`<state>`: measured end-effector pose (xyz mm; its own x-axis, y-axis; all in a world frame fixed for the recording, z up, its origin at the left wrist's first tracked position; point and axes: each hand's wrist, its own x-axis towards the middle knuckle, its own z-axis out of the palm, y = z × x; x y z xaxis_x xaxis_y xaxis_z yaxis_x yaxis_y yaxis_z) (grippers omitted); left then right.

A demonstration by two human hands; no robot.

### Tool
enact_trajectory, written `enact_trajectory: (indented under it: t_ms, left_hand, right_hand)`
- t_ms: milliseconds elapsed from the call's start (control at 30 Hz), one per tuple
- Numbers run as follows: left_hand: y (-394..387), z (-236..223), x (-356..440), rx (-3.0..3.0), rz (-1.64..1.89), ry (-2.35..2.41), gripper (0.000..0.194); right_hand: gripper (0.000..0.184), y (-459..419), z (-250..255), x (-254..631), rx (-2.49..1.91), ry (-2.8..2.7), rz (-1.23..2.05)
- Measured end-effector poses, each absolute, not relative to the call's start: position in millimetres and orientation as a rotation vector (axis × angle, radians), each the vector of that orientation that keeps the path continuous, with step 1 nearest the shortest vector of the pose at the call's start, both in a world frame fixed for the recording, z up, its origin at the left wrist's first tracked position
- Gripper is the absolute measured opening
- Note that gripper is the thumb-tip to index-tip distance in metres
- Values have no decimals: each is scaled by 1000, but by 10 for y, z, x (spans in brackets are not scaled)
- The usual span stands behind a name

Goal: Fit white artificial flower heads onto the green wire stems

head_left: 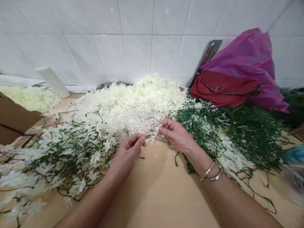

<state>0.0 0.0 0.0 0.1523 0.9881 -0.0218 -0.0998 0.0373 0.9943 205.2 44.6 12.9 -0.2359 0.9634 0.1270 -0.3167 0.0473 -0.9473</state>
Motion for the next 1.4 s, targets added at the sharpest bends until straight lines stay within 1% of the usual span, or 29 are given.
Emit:
enact_trajectory:
  t_ms: [233,467,733,933,1100,1400]
  left_hand:
    - [46,-104,-18,1168,1242,1006,32]
    - [42,-53,1,1151,1249,947,28]
    - [54,-83,-6,1149,1246,949,23]
    - [32,-64,14,1173,1246,949,27]
    - [20,-1,37,1187,1263,954,24]
    - [33,-38,35,1237,1261,974,24]
  right_hand:
    - [29,398,93,2011,-854,-1355,1529]
    - [25,393,64,1992,-854,-1367,1568]
    - [27,408,71,2048,-857,-1351,1612]
    - [31,385,90,2017,-881,-1389,1635]
    - [31,370,81,1998,-877,-1385,1655]
    - [32,385,26,1926,-907,-1390,1500]
